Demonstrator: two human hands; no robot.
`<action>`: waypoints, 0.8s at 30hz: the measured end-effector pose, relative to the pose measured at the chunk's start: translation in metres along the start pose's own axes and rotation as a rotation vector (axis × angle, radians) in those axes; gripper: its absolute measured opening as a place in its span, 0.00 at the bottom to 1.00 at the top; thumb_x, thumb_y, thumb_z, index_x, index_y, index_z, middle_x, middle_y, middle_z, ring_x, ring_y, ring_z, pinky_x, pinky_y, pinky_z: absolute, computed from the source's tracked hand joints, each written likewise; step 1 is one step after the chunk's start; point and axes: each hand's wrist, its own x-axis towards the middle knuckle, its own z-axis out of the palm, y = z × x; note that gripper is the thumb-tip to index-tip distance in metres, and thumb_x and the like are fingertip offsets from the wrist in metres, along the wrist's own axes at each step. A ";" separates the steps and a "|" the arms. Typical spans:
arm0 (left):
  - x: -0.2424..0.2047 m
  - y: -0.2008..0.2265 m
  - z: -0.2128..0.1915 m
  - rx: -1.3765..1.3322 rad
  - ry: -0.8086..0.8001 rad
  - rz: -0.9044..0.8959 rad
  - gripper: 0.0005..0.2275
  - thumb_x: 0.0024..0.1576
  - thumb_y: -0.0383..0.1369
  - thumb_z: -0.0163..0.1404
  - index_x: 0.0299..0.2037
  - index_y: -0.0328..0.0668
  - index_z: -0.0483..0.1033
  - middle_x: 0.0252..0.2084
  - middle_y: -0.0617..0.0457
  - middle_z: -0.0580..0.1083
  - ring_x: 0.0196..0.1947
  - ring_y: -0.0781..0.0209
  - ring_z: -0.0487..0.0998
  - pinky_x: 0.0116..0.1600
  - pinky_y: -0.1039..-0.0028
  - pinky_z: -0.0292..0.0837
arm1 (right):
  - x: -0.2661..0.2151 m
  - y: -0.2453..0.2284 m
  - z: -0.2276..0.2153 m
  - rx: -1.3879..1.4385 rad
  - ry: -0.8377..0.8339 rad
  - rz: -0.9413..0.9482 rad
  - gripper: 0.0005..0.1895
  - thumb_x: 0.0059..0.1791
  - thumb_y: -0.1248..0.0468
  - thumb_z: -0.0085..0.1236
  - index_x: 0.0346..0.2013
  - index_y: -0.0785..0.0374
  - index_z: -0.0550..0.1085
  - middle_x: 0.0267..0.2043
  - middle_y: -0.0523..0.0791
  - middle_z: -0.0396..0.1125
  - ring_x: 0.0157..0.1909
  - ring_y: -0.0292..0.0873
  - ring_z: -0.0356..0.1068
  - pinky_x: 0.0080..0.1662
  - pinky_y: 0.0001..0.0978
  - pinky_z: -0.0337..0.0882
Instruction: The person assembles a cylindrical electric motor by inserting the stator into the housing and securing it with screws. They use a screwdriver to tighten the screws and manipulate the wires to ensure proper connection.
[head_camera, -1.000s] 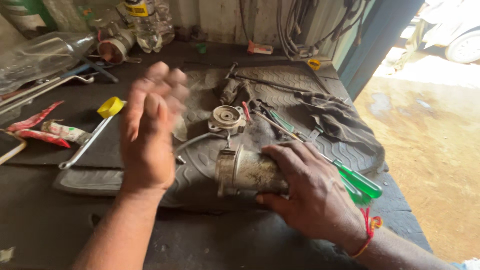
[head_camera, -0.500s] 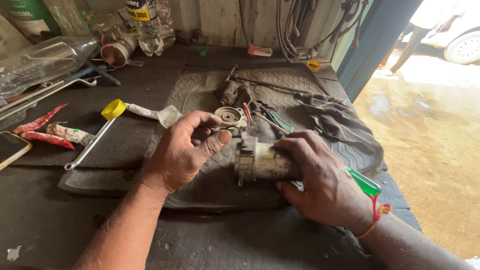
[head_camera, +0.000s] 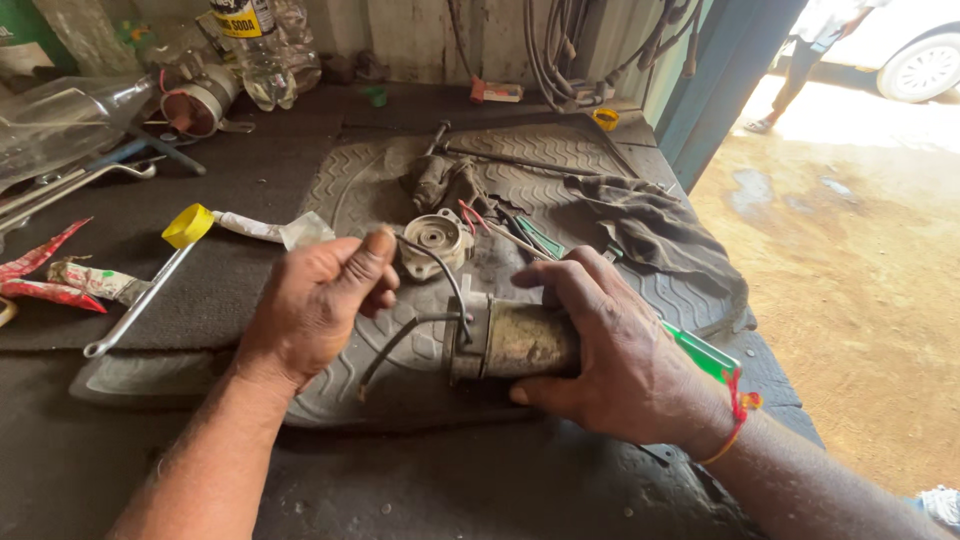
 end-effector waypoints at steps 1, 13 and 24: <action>0.000 -0.001 0.003 -0.044 -0.073 -0.029 0.21 0.60 0.50 0.48 0.33 0.36 0.80 0.28 0.53 0.78 0.30 0.67 0.77 0.38 0.76 0.74 | -0.001 -0.003 0.001 -0.004 -0.004 0.043 0.47 0.30 0.56 0.77 0.61 0.58 0.66 0.48 0.50 0.62 0.52 0.53 0.66 0.52 0.43 0.68; 0.003 0.011 0.027 -0.662 -0.366 -0.126 0.21 0.56 0.34 0.42 0.58 0.31 0.70 0.53 0.48 0.76 0.58 0.56 0.75 0.66 0.63 0.69 | 0.001 -0.003 0.003 0.023 0.009 -0.069 0.36 0.33 0.55 0.75 0.51 0.61 0.71 0.43 0.51 0.73 0.47 0.57 0.74 0.47 0.45 0.73; 0.061 0.018 0.070 -0.652 -0.876 -0.062 0.26 0.68 0.46 0.41 0.62 0.26 0.70 0.58 0.40 0.75 0.61 0.53 0.75 0.69 0.62 0.67 | 0.001 0.008 0.002 0.170 0.029 -0.169 0.40 0.33 0.55 0.75 0.58 0.62 0.72 0.58 0.50 0.72 0.59 0.53 0.74 0.56 0.40 0.73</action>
